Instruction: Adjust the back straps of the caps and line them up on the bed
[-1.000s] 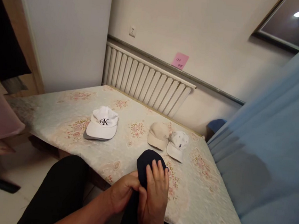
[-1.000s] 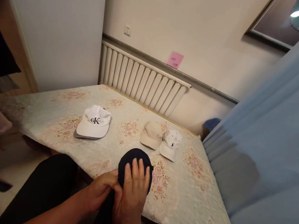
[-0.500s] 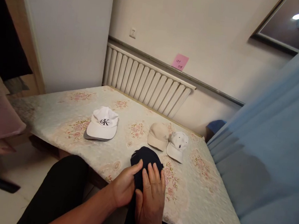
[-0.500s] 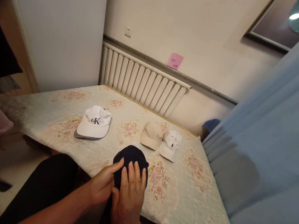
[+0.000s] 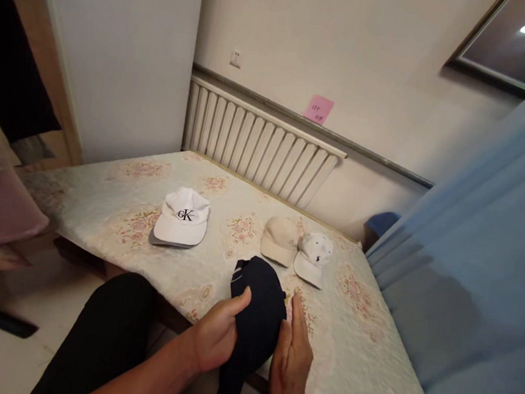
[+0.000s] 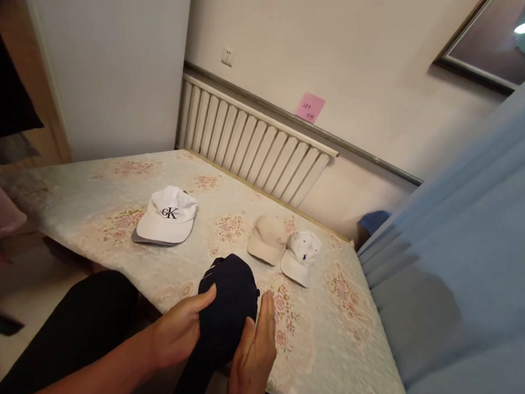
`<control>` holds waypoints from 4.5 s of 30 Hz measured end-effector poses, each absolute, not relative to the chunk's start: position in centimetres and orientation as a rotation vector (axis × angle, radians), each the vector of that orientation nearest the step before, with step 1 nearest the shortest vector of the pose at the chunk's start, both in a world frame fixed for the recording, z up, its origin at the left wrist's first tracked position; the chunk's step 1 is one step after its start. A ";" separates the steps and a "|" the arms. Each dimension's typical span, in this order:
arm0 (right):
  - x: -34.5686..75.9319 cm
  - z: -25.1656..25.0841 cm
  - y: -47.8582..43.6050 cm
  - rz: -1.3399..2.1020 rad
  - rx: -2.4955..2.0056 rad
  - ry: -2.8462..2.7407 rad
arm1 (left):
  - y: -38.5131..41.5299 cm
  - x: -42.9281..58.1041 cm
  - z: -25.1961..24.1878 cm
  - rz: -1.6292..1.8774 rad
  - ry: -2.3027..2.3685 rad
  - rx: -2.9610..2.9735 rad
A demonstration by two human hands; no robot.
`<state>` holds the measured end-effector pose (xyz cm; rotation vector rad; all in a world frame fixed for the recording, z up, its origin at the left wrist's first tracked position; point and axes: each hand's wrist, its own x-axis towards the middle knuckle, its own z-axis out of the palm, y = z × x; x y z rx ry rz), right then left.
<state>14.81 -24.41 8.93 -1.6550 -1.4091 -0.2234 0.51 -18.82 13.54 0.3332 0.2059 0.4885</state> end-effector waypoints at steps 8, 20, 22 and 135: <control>10.9 11.5 -24.2 -0.539 -1.430 -1.854 | -19.8 1.0 13.8 0.593 0.289 0.379; 12.7 9.6 -25.1 -0.398 -1.540 -1.415 | -19.4 1.2 13.6 0.736 0.321 0.453; 11.2 9.7 -25.6 -0.473 -1.442 -1.397 | -19.4 1.2 13.6 0.771 0.381 0.458; 9.1 11.6 -25.6 -0.616 -1.368 -1.640 | -20.0 0.5 15.5 0.768 0.446 0.338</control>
